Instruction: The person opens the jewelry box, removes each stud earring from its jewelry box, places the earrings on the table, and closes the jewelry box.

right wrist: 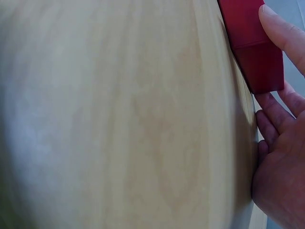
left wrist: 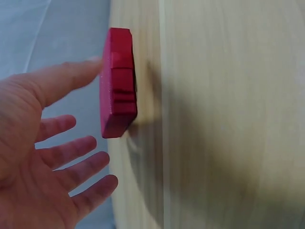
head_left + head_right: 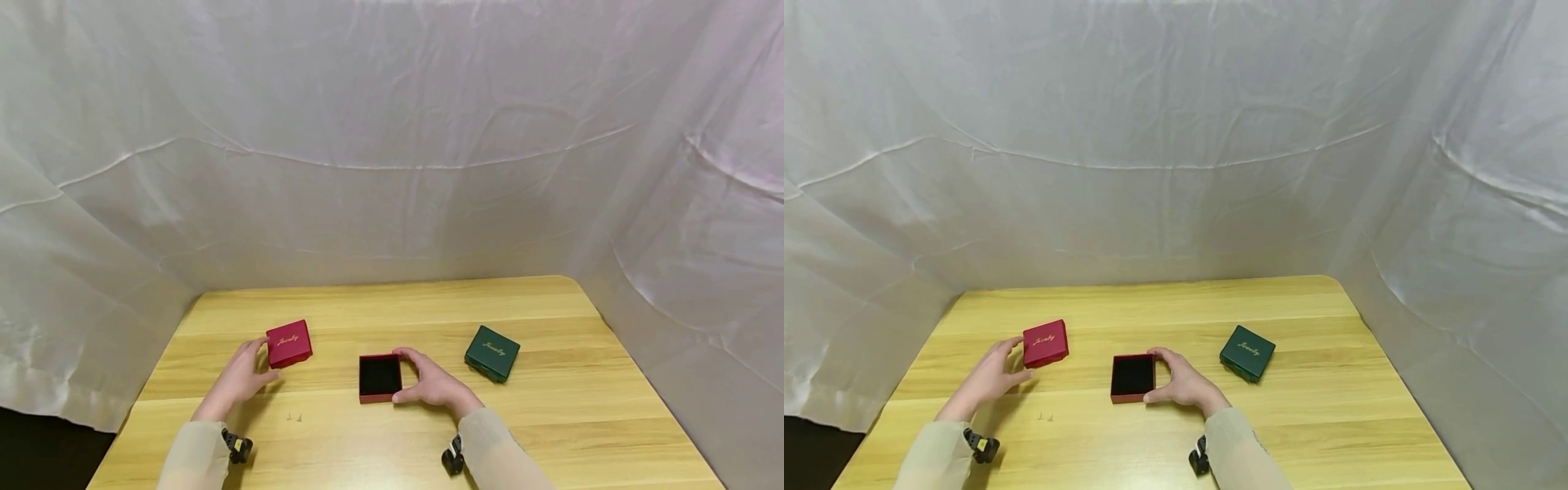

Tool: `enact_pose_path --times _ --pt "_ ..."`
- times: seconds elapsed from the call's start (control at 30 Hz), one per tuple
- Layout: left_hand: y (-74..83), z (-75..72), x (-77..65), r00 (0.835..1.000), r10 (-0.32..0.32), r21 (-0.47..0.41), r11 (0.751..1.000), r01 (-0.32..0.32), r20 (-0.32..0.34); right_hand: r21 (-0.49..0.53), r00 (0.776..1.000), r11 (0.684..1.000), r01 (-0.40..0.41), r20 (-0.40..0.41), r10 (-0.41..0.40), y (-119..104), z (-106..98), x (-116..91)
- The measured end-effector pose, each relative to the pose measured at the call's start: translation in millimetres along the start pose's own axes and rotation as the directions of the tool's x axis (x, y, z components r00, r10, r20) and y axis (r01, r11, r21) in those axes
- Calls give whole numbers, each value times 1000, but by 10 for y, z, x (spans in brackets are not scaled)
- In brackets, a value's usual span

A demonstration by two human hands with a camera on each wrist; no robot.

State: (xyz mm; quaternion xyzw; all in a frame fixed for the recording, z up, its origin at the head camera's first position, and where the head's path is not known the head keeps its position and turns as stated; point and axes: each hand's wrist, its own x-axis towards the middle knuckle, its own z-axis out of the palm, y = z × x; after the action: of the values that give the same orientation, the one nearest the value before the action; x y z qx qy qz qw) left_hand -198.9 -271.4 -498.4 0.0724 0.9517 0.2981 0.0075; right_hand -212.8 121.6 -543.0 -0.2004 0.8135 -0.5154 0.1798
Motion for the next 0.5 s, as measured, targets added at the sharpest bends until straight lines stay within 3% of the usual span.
enact_pose_path --times 0.3,0.5 --pt "-59 47 156 999 -29 29 999 29 26 16 1000 1000 6 -12 -6 -48 23 -20" --pt "-71 60 243 998 -40 10 999 40 57 49 1000 999 23 -2 -23 -290 -13 -104"
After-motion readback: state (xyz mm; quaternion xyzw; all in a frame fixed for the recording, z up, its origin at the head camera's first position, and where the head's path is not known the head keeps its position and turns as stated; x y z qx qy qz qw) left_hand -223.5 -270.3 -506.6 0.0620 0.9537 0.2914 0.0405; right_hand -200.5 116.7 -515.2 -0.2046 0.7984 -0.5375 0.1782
